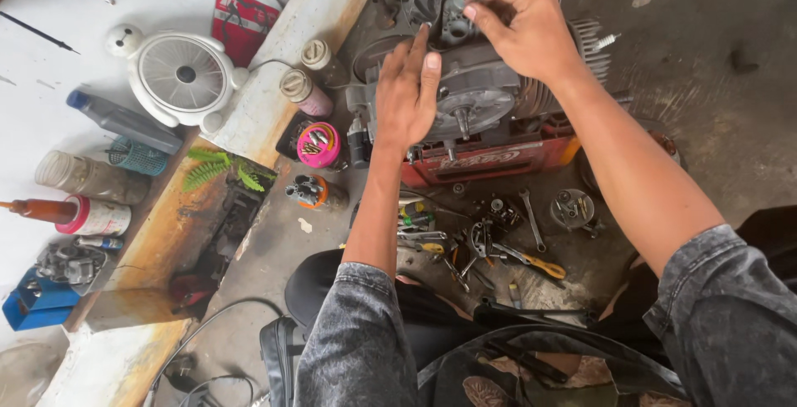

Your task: The person sits in a workshop and works on a small engine component, likely a carburetor. They use a wrench to loosen and remove a bolt, then disassemble the part to remove a small metal pin. The person handles the component and tools with both hands, placing removed parts on the floor.

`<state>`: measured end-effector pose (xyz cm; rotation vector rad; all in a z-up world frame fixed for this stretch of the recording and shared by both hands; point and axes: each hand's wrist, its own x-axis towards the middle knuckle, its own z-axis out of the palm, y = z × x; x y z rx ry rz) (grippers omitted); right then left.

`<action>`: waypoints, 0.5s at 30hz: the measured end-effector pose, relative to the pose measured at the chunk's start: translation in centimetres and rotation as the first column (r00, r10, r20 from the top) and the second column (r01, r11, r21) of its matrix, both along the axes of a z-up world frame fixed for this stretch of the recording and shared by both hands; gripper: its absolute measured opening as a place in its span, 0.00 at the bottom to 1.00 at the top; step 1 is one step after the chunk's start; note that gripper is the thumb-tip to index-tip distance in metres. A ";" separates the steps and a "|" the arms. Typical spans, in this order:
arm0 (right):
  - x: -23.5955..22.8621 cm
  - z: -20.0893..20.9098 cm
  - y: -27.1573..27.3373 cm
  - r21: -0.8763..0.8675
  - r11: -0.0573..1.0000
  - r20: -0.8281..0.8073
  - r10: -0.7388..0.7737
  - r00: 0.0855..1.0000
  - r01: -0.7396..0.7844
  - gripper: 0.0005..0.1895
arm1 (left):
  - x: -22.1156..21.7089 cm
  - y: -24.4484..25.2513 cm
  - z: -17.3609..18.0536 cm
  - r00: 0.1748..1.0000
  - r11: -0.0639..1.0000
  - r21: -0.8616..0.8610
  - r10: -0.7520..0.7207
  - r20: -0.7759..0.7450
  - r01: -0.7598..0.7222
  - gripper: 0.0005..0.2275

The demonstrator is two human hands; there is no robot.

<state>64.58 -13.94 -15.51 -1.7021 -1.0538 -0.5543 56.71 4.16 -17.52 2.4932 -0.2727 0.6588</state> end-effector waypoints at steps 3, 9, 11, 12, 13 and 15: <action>-0.2 -0.4 0.0 -0.060 0.997 -0.023 -0.046 0.999 0.044 0.05 | -0.3 0.1 -0.3 1.000 0.999 -0.032 -0.012 -0.003 0.012 0.28; -0.5 -0.6 -0.1 -0.077 0.996 -0.146 -0.058 0.988 0.047 0.03 | -0.1 0.0 0.0 1.000 0.999 -0.034 -0.006 -0.025 0.005 0.29; -0.5 -0.5 -0.2 -0.110 0.994 -0.147 -0.032 0.989 0.015 0.07 | 0.1 0.0 -0.2 1.000 1.000 -0.021 0.004 0.015 -0.004 0.27; -0.6 -0.6 -0.4 -0.111 0.994 -0.151 -0.035 0.988 0.018 0.07 | 0.0 -0.1 -0.3 1.000 1.000 -0.022 0.001 0.012 -0.001 0.27; -0.5 -0.7 -0.3 -0.126 0.991 -0.171 -0.055 0.984 0.034 0.09 | 0.0 -0.1 -0.4 1.000 0.999 -0.033 0.004 0.014 -0.004 0.28; -0.4 -0.6 -0.1 -0.139 0.989 -0.195 -0.071 0.978 0.044 0.10 | 0.0 0.0 -0.4 1.000 0.999 -0.041 0.012 0.012 -0.011 0.28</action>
